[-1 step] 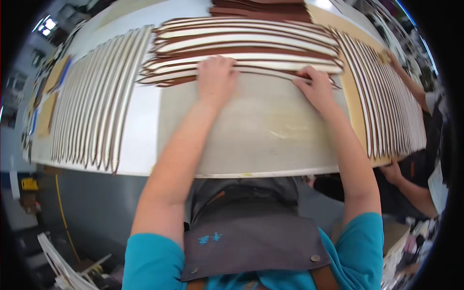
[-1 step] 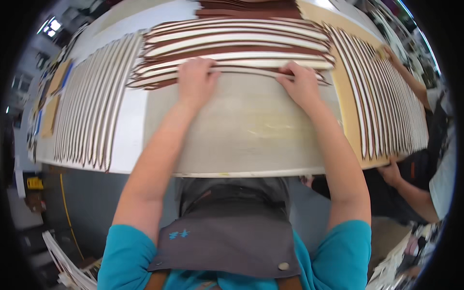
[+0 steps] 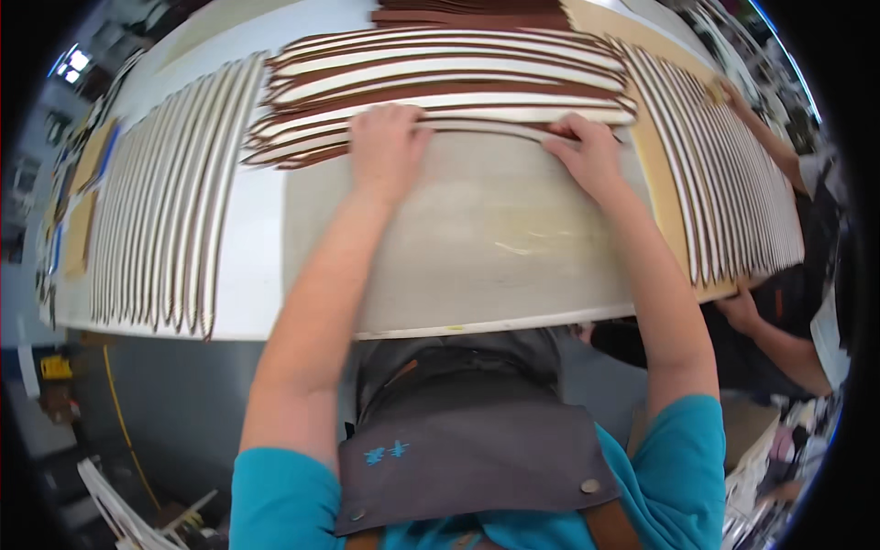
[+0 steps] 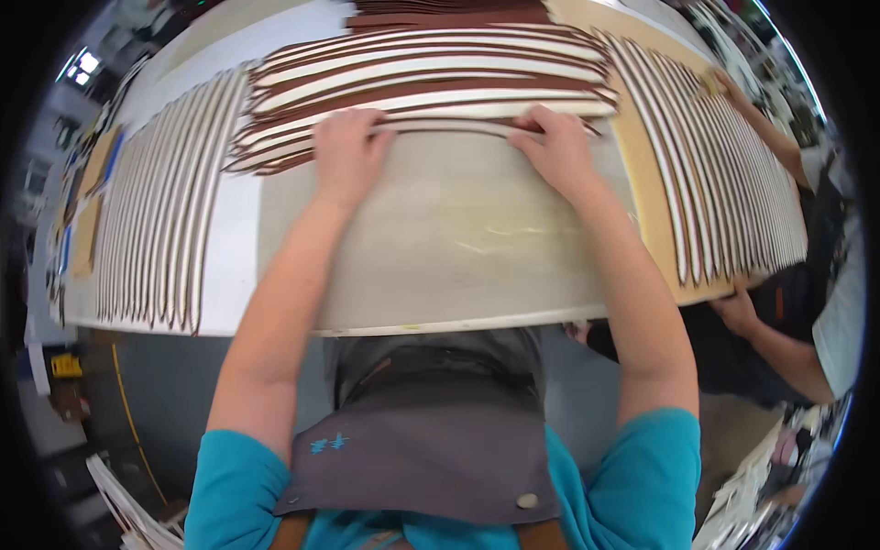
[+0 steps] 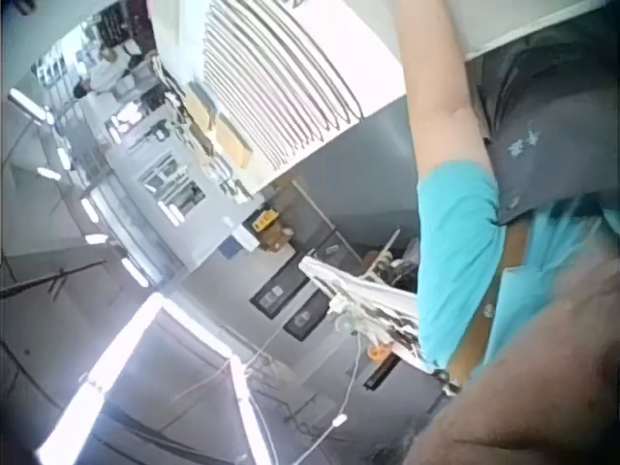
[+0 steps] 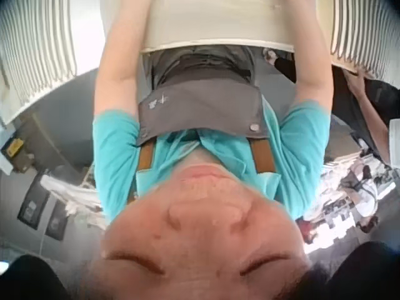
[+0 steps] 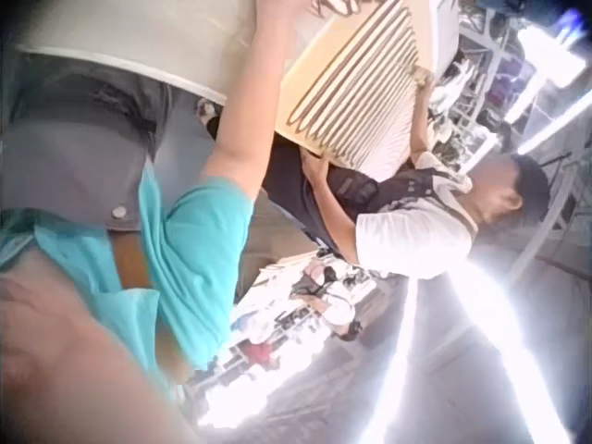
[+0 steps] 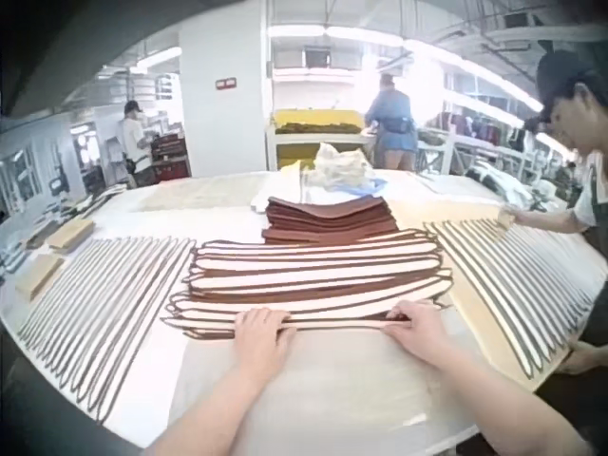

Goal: The person aligns a brown leather strip onto a white serrated strip on a workbench. They press the two pieces together and use a small orange tool to smooth the seam. The person repeats this process for multiple strips, stacking the finished items on the left side of the table.

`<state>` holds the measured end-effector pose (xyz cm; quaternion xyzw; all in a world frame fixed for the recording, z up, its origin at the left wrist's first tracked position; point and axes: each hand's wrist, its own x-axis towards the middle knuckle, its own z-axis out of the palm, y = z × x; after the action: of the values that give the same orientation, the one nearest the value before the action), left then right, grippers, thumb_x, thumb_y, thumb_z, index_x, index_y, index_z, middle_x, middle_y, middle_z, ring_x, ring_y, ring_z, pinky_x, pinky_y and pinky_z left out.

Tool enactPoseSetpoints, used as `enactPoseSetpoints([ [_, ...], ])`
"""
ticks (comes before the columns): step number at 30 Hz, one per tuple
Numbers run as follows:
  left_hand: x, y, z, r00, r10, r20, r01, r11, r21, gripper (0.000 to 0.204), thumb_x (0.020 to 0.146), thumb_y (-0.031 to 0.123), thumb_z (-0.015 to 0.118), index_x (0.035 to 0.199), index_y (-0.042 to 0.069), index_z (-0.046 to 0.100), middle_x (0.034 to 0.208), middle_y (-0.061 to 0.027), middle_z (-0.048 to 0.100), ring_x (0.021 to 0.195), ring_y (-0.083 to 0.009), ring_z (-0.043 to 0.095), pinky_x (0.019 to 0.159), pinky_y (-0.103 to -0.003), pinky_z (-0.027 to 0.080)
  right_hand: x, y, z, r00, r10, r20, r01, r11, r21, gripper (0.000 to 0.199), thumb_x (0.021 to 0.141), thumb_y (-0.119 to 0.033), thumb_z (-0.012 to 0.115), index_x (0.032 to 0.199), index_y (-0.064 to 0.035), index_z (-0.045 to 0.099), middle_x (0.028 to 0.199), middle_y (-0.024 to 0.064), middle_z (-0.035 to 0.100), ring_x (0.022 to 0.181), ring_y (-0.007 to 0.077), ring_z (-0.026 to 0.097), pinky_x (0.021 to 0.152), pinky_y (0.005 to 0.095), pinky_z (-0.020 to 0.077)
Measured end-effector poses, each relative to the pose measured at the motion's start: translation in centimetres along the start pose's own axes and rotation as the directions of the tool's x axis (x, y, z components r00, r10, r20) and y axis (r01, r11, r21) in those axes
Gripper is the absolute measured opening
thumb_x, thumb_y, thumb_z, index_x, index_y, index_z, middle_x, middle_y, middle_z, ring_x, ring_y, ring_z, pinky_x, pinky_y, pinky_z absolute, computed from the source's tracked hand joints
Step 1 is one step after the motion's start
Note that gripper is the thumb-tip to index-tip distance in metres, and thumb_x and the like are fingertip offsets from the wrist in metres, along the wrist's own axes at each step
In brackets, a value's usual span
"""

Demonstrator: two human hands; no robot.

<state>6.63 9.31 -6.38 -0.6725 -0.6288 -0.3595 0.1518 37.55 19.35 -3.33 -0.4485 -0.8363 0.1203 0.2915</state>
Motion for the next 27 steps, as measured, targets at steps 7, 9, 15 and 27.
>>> enactPoseSetpoints([
  [7,1.8,-2.0,-5.5,0.992,-0.101,0.069,0.107,0.991,-0.084,0.021,0.093,0.026,0.079,0.104,0.009,0.077,0.104,-0.0055,0.077,0.093,-0.0248,0.068,0.097,-0.041,0.045,0.0,-6.0,-10.5,1.000,0.026,-0.014,-0.023,0.987,0.161,0.030,0.081,-0.023,0.088,0.103,-0.0061,0.078,0.085,0.0076,0.075,0.081,0.0181,0.071,0.075,0.0333,0.0564],
  [9,1.6,-0.9,-9.5,0.977,-0.118,0.175,0.166,0.942,-0.293,0.019,0.094,0.017,0.077,0.106,0.002,0.077,0.101,-0.0094,0.077,0.088,-0.0251,0.070,0.089,-0.036,0.051,-2.0,-7.2,-12.3,1.000,0.024,0.016,-0.026,0.984,0.174,0.031,0.081,-0.021,0.089,0.106,-0.0059,0.078,0.083,0.0060,0.074,0.080,0.0140,0.070,0.074,0.0323,0.0562],
  [15,-0.9,2.6,-16.2,0.763,-0.174,0.622,0.419,0.867,-0.271,0.019,0.096,0.005,0.072,0.113,-0.003,0.076,0.096,-0.0105,0.074,0.088,-0.0168,0.067,0.080,-0.028,0.051,-8.6,-4.6,-9.7,0.988,0.022,0.152,-0.060,0.965,0.254,0.033,0.082,-0.014,0.088,0.112,-0.0076,0.076,0.092,0.0014,0.071,0.095,0.0166,0.066,0.085,0.0317,0.0553],
  [27,-5.4,-0.2,-14.1,0.693,-0.304,0.654,0.529,0.830,-0.174,0.019,0.096,0.004,0.071,0.114,-0.001,0.078,0.084,-0.0035,0.064,0.079,-0.0125,0.057,0.073,-0.028,0.044,-15.7,-3.8,-6.9,0.999,0.029,0.030,-0.029,1.000,0.009,0.046,0.082,-0.019,0.083,0.125,-0.0083,0.071,0.135,0.0072,0.066,0.133,0.0307,0.054,0.117,0.0518,0.0348],
])
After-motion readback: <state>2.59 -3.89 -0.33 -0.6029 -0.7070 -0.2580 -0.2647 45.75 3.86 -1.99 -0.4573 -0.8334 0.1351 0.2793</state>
